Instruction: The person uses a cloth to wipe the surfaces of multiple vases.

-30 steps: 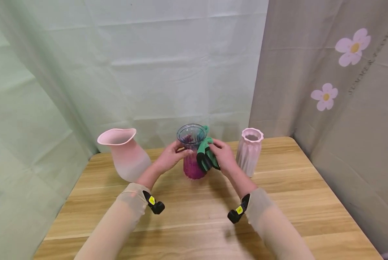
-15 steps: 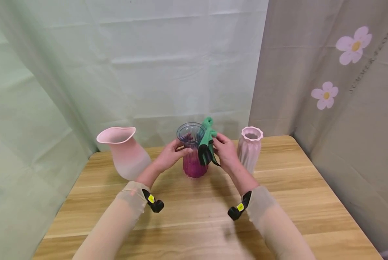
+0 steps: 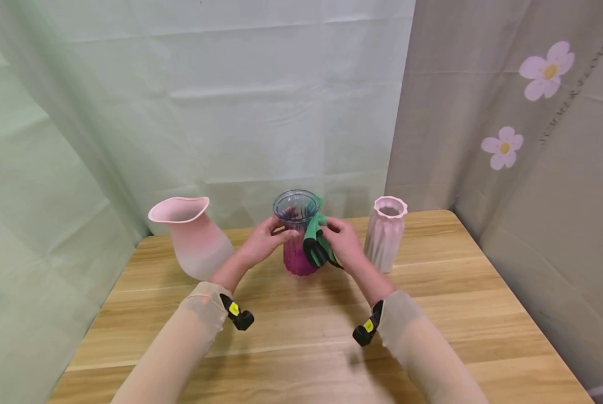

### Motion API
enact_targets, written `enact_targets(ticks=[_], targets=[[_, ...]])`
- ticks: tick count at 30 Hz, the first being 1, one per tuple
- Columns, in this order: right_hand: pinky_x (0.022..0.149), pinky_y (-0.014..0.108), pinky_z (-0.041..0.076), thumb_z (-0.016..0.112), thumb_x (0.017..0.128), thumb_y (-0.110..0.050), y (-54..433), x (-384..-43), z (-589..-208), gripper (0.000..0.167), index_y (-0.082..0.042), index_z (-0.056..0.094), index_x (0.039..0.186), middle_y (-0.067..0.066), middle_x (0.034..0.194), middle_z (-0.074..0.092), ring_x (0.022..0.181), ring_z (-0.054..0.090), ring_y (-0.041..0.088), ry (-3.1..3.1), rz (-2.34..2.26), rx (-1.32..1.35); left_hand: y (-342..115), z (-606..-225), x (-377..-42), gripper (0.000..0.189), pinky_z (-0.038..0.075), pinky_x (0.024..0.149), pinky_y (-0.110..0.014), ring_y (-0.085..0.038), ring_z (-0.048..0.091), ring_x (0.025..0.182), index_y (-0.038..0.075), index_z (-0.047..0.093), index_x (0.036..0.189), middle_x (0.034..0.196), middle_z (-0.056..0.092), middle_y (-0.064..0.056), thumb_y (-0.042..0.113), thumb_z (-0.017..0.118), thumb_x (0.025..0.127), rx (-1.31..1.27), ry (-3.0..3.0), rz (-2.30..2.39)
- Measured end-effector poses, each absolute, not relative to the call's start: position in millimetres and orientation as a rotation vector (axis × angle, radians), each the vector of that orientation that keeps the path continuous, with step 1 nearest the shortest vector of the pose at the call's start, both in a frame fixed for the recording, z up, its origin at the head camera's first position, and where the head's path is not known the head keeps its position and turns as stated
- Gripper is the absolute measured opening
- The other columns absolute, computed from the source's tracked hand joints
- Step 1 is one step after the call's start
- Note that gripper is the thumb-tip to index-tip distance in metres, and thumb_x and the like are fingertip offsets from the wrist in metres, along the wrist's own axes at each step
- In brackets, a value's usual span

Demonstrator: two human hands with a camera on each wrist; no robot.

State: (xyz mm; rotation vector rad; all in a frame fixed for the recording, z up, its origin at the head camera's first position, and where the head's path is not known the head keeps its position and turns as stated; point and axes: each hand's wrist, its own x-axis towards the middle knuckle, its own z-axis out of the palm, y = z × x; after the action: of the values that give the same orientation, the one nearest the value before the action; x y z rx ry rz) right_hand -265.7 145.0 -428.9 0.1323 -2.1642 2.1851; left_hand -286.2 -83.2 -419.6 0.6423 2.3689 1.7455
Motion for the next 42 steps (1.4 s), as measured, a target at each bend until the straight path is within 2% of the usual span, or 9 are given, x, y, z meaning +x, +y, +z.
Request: enact_targets(ticks=[5,10,16,19,22,26,32,39,42], targets=[[0.081,0.023,0.052,0.063,0.101,-0.008,150.1,-263.3,-450.5,0.029,0.008,0.067,0.124,0.008,0.112,0.071,0.096,0.062,0.009,-2.269,2.103,0.072,-82.9,-420.4,-286.4,0.062,0.043,0.111,-0.042,-0.022,0.047,0.140,0.022,0.050,0.151,0.148,0.054,0.000,0.034,0.075,0.095,0.643,2.375,1.744],[0.082,0.019,0.049,0.063,0.100,-0.006,155.6,-263.4,-474.2,0.028,0.007,0.068,0.124,0.016,0.120,0.070,0.104,0.060,0.015,-2.376,2.001,0.011,-83.0,-421.1,-286.4,0.064,0.044,0.111,-0.043,-0.024,0.047,0.140,0.022,0.048,0.151,0.150,0.053,-0.001,0.037,0.074,0.095,0.616,2.379,1.729],[0.096,0.025,0.048,0.060,0.101,-0.003,156.0,-260.9,-482.3,0.033,0.008,0.061,0.131,0.023,0.131,0.063,0.122,0.056,0.029,-2.351,2.050,0.099,-83.3,-420.4,-286.2,0.066,0.043,0.111,-0.043,-0.026,0.045,0.141,0.021,0.047,0.152,0.152,0.051,-0.002,0.038,0.074,0.095,0.609,2.371,1.726],[0.099,0.025,0.047,0.059,0.102,-0.004,153.9,-260.2,-482.2,0.035,0.007,0.059,0.135,0.023,0.136,0.060,0.125,0.054,0.029,-2.334,2.085,0.098,-83.6,-419.6,-285.9,0.066,0.042,0.112,-0.044,-0.026,0.045,0.142,0.020,0.047,0.153,0.152,0.051,-0.003,0.038,0.074,0.095,0.612,2.366,1.729],[0.094,0.021,0.046,0.061,0.102,-0.006,150.9,-261.3,-481.0,0.032,0.004,0.062,0.132,0.020,0.132,0.062,0.120,0.055,0.024,-2.322,2.078,0.035,-84.0,-419.1,-285.7,0.066,0.043,0.112,-0.043,-0.025,0.045,0.141,0.020,0.047,0.153,0.152,0.051,-0.003,0.038,0.074,0.095,0.607,2.362,1.731],[0.087,0.020,0.046,0.061,0.101,-0.006,146.3,-263.1,-474.7,0.025,0.004,0.064,0.124,0.014,0.120,0.064,0.108,0.055,0.018,-2.255,2.093,-0.022,-83.6,-419.8,-286.3,0.064,0.042,0.113,-0.042,-0.023,0.045,0.141,0.020,0.048,0.152,0.150,0.052,-0.002,0.036,0.074,0.096,0.637,2.354,1.748],[0.083,0.021,0.048,0.056,0.103,-0.003,139.1,-265.9,-448.8,0.018,0.006,0.060,0.119,0.006,0.111,0.062,0.101,0.056,0.014,-2.090,2.202,0.062,-83.8,-420.2,-287.2,0.060,0.041,0.113,-0.040,-0.021,0.047,0.139,0.019,0.051,0.149,0.147,0.055,-0.003,0.035,0.074,0.096,0.660,2.369,1.753],[0.069,0.019,0.046,0.054,0.106,-0.003,135.4,-263.8,-410.0,0.007,-0.010,0.056,0.107,-0.004,0.095,0.057,0.084,0.055,0.007,-1.865,2.411,0.109,-85.2,-421.6,-288.2,0.064,0.041,0.113,-0.041,-0.023,0.046,0.141,0.017,0.050,0.150,0.149,0.054,-0.004,0.037,0.075,0.094,0.645,2.378,1.746],[0.067,0.021,0.045,0.054,0.107,-0.007,137.8,-260.8,-400.4,0.005,-0.012,0.054,0.105,-0.004,0.097,0.058,0.087,0.056,0.009,-1.762,2.505,0.100,-85.3,-421.8,-287.6,0.066,0.042,0.112,-0.041,-0.023,0.047,0.140,0.017,0.050,0.150,0.148,0.054,-0.004,0.039,0.076,0.094,0.639,2.382,1.735]])
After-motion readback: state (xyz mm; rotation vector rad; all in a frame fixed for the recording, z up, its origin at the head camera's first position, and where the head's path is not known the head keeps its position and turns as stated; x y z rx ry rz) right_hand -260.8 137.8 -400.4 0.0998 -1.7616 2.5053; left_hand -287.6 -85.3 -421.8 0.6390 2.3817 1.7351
